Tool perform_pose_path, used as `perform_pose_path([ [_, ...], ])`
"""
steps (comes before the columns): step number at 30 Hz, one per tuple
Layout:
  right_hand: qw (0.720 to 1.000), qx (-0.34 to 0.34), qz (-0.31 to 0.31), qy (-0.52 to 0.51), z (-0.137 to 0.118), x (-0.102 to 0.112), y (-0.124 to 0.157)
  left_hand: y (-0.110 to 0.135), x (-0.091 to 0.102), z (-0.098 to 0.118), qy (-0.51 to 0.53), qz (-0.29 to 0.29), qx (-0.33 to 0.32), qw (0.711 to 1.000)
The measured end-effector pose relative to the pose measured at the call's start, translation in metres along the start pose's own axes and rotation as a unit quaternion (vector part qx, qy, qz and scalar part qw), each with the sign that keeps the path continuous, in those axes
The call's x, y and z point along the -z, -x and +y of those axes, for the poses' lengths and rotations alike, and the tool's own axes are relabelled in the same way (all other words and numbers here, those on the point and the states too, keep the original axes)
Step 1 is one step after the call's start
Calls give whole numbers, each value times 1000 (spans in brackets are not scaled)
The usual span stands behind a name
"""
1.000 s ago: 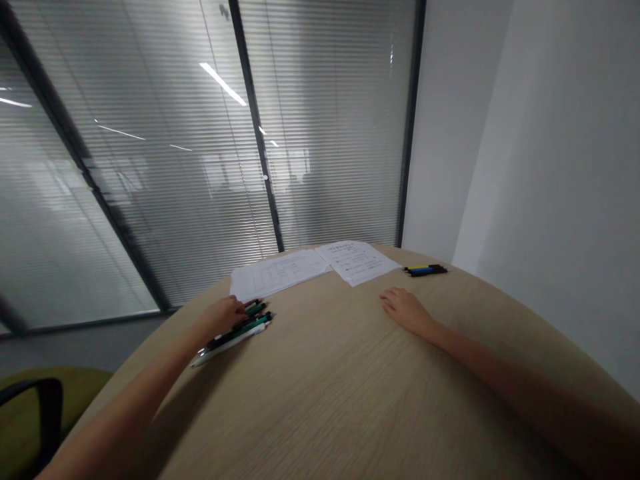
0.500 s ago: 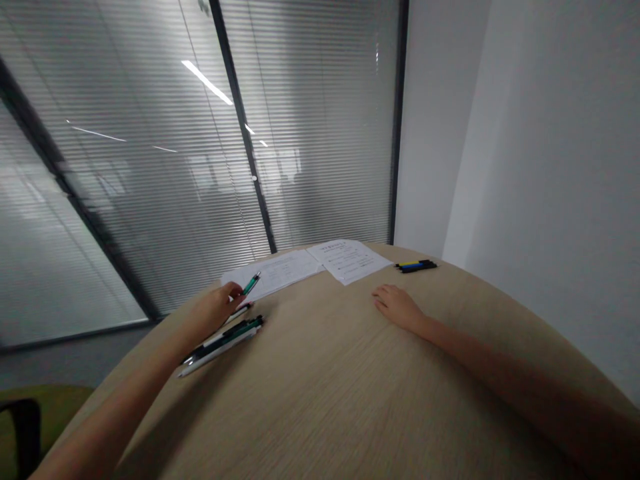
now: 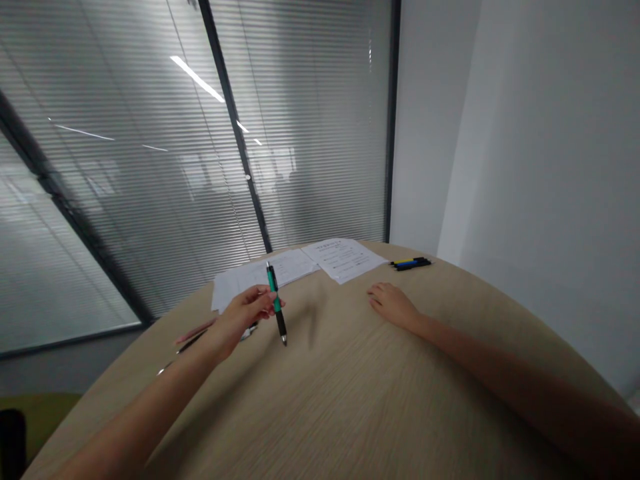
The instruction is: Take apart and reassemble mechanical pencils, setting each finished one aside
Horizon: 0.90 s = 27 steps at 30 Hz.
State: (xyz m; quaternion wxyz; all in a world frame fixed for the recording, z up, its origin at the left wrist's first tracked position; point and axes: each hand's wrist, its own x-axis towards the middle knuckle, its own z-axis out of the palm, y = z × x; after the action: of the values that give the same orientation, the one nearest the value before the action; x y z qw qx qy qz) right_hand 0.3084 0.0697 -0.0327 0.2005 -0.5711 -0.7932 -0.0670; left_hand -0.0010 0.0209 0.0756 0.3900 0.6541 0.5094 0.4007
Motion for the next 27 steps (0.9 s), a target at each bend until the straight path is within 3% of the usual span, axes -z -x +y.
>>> perform_pose_path([
  [6,1000,2,-3,-1,1,-1,0,19,-31,4,-26,-88,46,995],
  [10,1000,6,-3,-5,-1,2,1,28,-47,-3,23,-142,74,987],
  [14,997,61,7,-56,-7,8,3,31,-58,-16,76,-166,111,977],
  [21,980,76,-8,-182,-26,7,5,32,-68,-29,51,-169,67,982],
  [27,971,195,-15,-136,-48,15,12,27,-68,-37,126,-109,41,985],
])
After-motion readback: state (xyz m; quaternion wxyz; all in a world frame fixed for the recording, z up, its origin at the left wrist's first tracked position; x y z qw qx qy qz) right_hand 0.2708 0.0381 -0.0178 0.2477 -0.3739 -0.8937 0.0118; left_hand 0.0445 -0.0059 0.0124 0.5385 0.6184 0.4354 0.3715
